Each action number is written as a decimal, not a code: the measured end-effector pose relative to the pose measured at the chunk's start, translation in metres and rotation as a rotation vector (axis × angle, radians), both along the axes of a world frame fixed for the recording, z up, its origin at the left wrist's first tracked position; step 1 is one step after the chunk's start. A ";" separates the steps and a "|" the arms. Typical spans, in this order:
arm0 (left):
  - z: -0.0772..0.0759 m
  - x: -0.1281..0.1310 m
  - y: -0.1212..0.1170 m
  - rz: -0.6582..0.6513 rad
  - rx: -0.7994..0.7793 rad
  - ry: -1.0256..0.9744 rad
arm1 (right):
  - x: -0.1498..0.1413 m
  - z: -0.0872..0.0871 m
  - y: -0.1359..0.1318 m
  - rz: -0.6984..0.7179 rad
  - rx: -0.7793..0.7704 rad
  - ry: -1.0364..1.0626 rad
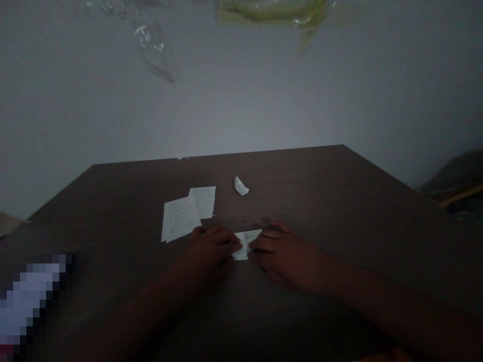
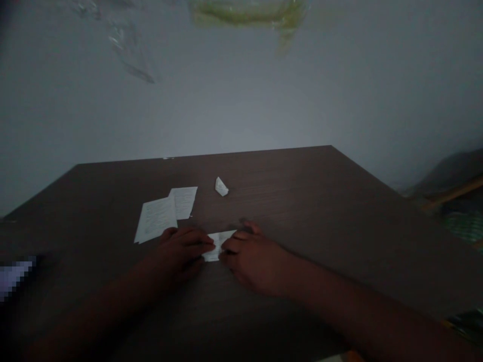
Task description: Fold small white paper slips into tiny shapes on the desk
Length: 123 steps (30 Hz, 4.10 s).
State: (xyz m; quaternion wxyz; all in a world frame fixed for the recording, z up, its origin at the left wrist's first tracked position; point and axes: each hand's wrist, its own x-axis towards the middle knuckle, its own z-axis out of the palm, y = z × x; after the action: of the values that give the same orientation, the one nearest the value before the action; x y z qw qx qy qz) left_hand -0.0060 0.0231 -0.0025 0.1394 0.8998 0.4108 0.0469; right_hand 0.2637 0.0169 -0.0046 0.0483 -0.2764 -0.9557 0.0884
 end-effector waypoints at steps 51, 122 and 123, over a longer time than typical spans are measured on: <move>-0.020 0.019 0.009 0.264 0.018 -0.150 | -0.006 -0.004 -0.003 0.068 0.032 0.047; -0.023 0.012 -0.002 0.251 -0.014 -0.166 | 0.006 -0.010 0.008 0.138 -0.109 0.258; -0.022 0.013 -0.002 0.252 -0.014 -0.163 | 0.006 -0.010 0.008 0.141 -0.107 0.247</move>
State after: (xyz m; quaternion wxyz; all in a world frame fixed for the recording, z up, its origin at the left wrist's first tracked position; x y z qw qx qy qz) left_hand 0.0067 0.0209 -0.0249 0.1714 0.8333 0.5081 0.1340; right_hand 0.2699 0.0247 -0.0142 0.1445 -0.1980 -0.9534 0.1759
